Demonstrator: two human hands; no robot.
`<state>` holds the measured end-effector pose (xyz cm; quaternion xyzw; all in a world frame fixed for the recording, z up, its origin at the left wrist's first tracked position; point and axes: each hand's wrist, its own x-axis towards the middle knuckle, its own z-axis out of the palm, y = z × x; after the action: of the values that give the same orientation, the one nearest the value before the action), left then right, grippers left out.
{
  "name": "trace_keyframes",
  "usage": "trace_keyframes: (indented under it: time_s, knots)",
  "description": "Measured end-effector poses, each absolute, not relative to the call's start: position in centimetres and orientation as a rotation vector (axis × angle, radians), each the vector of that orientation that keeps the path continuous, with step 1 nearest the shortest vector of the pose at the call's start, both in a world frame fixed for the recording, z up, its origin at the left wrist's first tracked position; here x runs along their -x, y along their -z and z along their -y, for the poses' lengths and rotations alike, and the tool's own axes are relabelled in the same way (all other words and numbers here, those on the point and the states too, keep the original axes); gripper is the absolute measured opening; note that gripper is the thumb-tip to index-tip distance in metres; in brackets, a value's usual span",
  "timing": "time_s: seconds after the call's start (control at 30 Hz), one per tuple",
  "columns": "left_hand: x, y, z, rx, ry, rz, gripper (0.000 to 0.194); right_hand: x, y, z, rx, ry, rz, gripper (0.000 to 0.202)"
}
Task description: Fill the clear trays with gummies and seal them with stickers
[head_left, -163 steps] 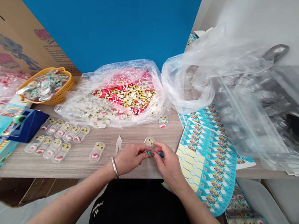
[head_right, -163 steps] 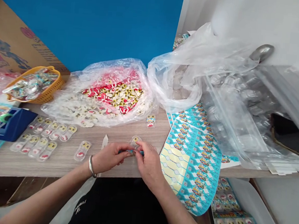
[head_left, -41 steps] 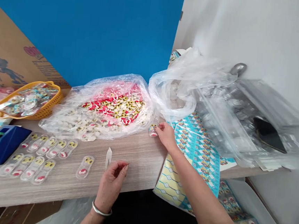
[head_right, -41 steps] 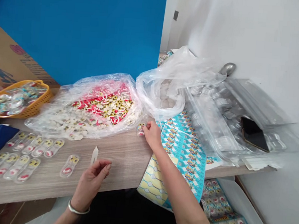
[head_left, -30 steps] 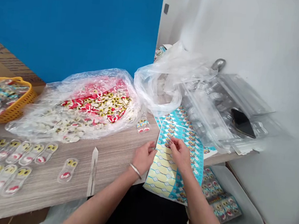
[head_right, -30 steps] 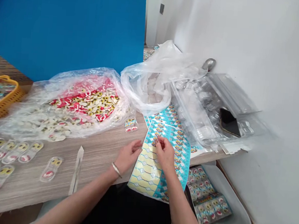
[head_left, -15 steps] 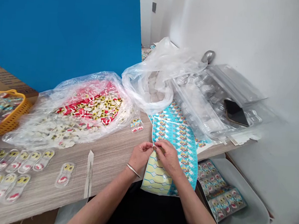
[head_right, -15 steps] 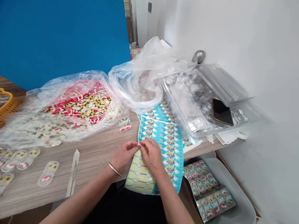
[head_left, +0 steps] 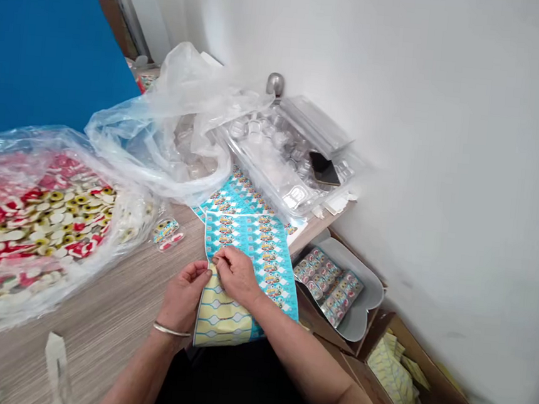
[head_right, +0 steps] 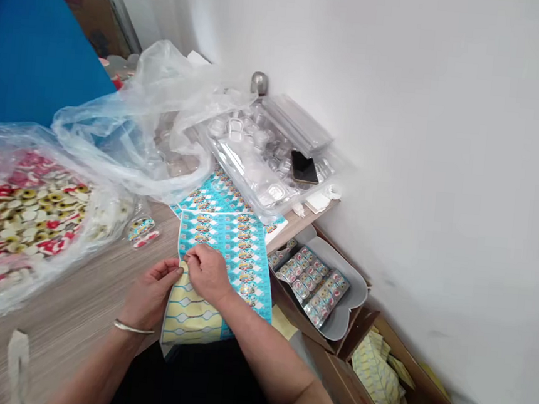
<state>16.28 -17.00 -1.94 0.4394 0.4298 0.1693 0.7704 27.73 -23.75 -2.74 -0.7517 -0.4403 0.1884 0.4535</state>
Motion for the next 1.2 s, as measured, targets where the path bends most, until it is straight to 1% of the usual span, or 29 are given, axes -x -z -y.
trace_keyframes:
  time_s: [0.13, 0.23, 0.3, 0.5, 0.63, 0.9, 1.1, 1.2]
  knots:
    - [-16.4, 1.3, 17.6, -0.871, -0.377, -0.944, 0.036, -28.3, 2.4, 23.9, 1.813, -0.508, 1.043, 0.014]
    - [-16.6, 0.5, 18.0, -0.857, -0.432, -0.964, 0.037, -28.6, 2.2, 24.3, 1.723, -0.573, 1.046, 0.016]
    - [-16.7, 0.2, 18.0, -0.875, -0.470, -0.975, 0.036, -28.7, 2.3, 24.4, 1.662, -0.595, 1.056, 0.014]
    - [-16.2, 0.4, 17.5, -0.968, -0.506, -1.005, 0.024, -27.9, 2.6, 24.4, 1.661, -0.530, 1.170, 0.011]
    - [-16.0, 0.7, 17.6, -0.927, -0.512, -0.983, 0.019, -27.1, 2.5, 24.3, 1.703, -0.492, 1.157, 0.011]
    - [-15.9, 1.7, 18.0, -0.790, -0.523, -0.901, 0.029, -26.5, 2.8, 23.4, 1.655, -0.657, 0.861, 0.012]
    - [-15.6, 1.7, 17.8, -0.872, -0.504, -0.916, 0.028, -27.0, 3.1, 23.4, 1.621, -0.731, 0.777, 0.019]
    - [-15.1, 1.7, 17.6, -0.962, -0.519, -0.995, 0.024, -27.3, 3.1, 23.5, 1.595, -0.763, 0.718, 0.022]
